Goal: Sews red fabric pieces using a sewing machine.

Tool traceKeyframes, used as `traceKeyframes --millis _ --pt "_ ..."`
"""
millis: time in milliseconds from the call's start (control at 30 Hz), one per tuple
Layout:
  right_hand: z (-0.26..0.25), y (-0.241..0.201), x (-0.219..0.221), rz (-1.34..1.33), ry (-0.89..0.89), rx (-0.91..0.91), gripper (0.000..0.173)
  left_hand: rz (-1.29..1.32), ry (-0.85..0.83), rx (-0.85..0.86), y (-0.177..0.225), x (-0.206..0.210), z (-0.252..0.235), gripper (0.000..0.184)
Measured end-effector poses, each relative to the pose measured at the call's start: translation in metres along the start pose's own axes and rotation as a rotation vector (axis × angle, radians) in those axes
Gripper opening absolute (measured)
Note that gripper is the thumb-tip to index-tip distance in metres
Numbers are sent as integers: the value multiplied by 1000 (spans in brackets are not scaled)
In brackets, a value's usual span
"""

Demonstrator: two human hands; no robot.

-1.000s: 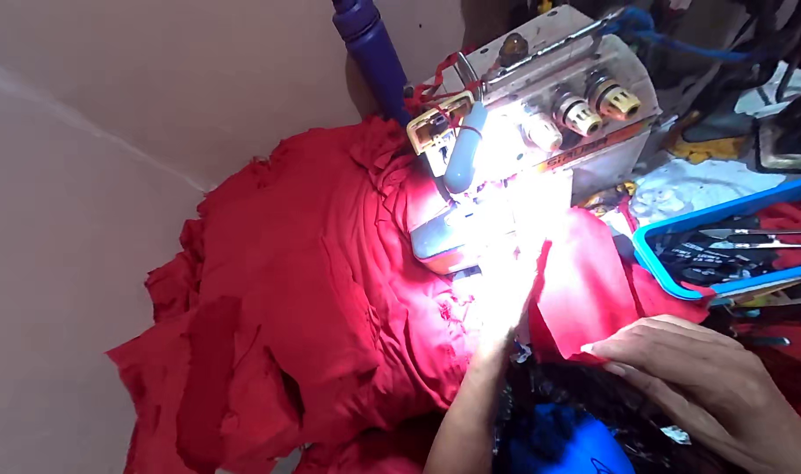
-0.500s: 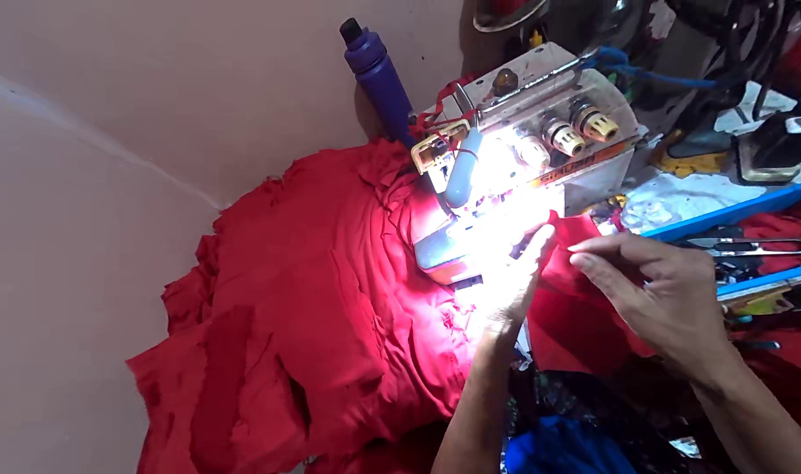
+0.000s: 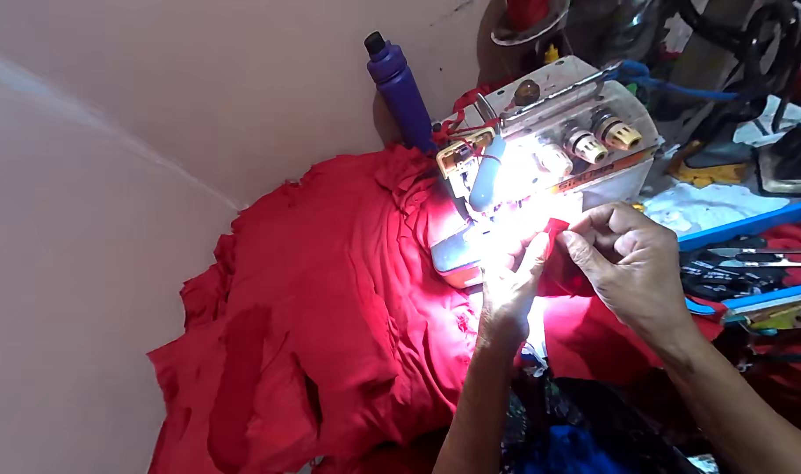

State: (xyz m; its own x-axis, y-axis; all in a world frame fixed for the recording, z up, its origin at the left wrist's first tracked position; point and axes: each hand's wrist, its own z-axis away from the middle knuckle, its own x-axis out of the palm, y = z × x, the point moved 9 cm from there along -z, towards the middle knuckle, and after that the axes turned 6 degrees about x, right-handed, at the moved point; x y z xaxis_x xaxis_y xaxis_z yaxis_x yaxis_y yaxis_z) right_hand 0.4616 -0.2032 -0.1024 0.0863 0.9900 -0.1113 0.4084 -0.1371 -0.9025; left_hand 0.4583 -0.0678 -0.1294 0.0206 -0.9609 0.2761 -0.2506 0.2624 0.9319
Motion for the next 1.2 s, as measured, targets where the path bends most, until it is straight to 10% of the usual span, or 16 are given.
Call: traceKeyframes --millis 433,1200 --pt "15 -37 50 -312 -531 65 21 -698 -229 638 123 -19 26 9" --pt "66 -13 106 -436 -632 115 21 -671 -180 598 120 -81 43 6"
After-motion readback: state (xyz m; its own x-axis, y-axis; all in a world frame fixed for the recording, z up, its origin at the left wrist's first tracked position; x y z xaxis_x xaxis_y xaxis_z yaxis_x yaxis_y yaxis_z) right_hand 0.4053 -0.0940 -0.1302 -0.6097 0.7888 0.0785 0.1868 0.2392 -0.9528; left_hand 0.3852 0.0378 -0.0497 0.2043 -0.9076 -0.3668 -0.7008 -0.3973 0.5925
